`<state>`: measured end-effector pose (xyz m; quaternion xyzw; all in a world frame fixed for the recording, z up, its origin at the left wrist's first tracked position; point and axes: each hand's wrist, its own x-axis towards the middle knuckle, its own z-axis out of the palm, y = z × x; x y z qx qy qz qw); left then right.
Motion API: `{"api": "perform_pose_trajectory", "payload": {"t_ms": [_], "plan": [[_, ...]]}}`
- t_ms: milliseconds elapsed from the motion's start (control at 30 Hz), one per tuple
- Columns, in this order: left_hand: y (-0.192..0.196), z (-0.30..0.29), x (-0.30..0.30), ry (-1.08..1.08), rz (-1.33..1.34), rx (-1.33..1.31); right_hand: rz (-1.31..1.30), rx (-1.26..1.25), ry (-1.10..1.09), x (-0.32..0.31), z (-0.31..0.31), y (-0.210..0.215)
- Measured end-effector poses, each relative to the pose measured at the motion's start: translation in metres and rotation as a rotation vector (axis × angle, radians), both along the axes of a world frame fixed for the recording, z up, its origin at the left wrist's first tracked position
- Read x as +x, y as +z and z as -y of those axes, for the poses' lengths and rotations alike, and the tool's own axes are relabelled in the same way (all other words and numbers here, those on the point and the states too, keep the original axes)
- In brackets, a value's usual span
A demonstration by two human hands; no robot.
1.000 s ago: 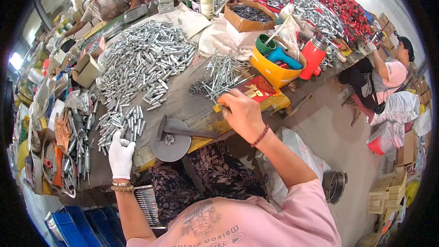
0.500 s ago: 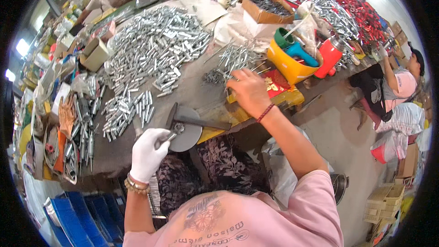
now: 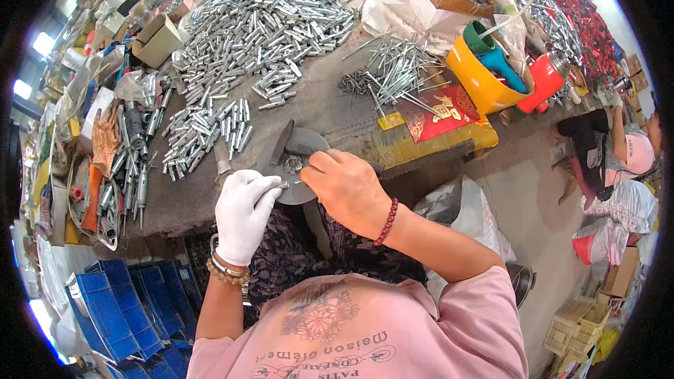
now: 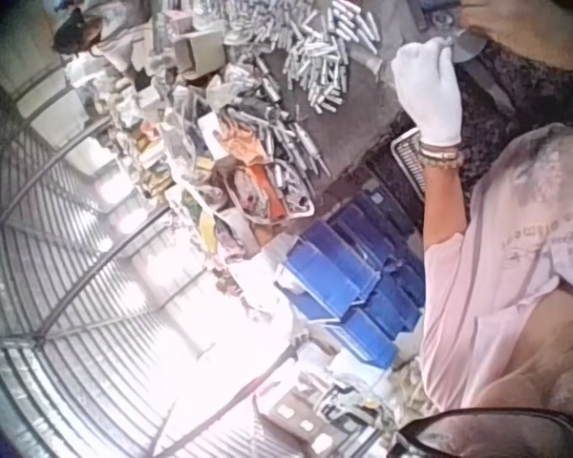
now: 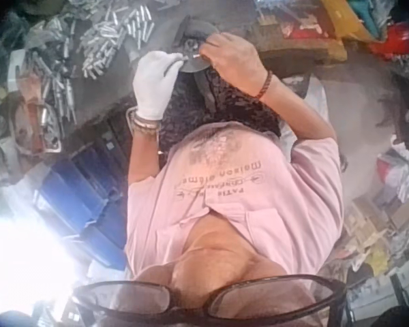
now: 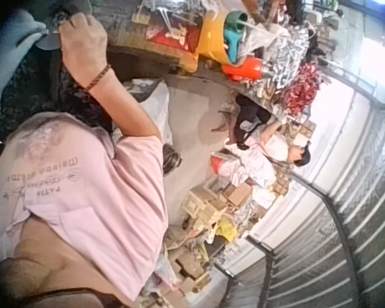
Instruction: The person assembles metal components by inserting pins into them, securing them on a metal base, and placing the finished pieces into a metal tray.
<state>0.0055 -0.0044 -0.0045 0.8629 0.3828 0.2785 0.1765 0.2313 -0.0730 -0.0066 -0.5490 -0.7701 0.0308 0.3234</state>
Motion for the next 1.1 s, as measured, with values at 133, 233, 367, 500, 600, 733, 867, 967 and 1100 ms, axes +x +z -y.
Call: {"api": "perform_pose_trajectory", "payload": {"t_ms": [133,233,367,500,600,733,867,967,1100], "plan": [[-0.010,0.001,-0.005,0.002,0.059,0.009,0.093,0.025,-0.045,-0.006,-0.002,0.004],[-0.012,-0.001,-0.006,0.003,0.096,0.005,0.107,0.039,-0.042,-0.006,-0.004,0.002],[-0.012,-0.001,-0.005,-0.001,0.120,-0.026,0.097,0.053,-0.009,-0.004,-0.005,-0.004],[-0.016,-0.001,-0.005,-0.011,0.132,-0.008,0.100,0.058,0.030,-0.001,-0.007,-0.006],[-0.018,-0.002,-0.007,-0.015,0.128,0.038,0.112,0.057,0.056,0.000,-0.009,-0.005],[-0.017,-0.001,-0.007,-0.010,0.111,0.014,0.173,0.051,0.138,0.004,-0.013,0.002],[-0.017,-0.001,-0.006,-0.003,0.103,-0.006,0.221,0.047,0.205,0.008,-0.020,0.004],[-0.016,-0.001,-0.005,-0.003,0.105,0.011,0.214,0.073,0.257,0.010,-0.025,0.002],[-0.018,-0.002,-0.002,-0.024,0.151,0.003,0.245,0.102,0.254,0.006,-0.029,-0.001]]}}
